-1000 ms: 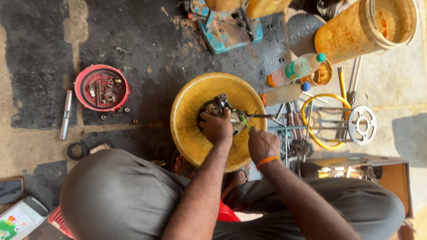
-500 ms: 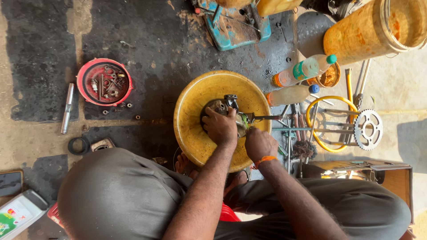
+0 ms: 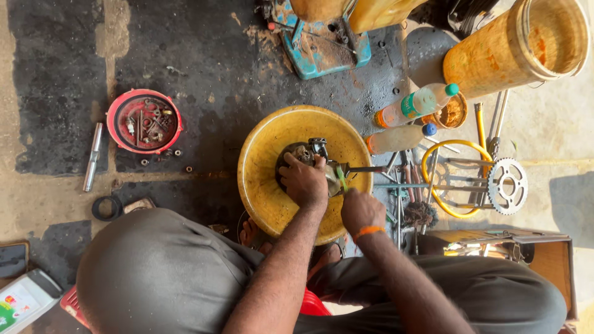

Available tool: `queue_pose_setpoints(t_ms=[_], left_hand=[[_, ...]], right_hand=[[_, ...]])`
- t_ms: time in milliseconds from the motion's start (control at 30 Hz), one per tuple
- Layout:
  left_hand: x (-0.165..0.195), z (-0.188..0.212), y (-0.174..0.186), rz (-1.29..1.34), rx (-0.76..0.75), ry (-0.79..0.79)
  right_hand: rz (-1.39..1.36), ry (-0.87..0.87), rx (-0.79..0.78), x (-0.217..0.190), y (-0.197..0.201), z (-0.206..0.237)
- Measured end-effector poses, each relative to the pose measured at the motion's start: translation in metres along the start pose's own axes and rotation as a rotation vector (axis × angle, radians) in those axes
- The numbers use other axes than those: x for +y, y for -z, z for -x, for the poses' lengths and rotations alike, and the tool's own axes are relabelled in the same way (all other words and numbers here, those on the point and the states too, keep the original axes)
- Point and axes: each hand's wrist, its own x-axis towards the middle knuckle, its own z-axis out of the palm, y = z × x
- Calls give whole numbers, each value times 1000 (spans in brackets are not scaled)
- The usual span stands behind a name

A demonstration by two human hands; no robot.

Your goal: The person scrubs a small engine block with a brush while holding it over a yellow basin. They rotate the engine to access different sides and continue scrubbing the exterior surfaces.

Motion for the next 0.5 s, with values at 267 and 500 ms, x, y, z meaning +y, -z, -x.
queue_pose_setpoints(t_ms=[267, 500], left_hand=[[-7, 1, -17, 0, 52, -69], [-7, 0, -15, -3, 34, -49]], right_hand=[[111, 37, -53, 5, -8, -13], [136, -24, -43, -2, -6, -12]])
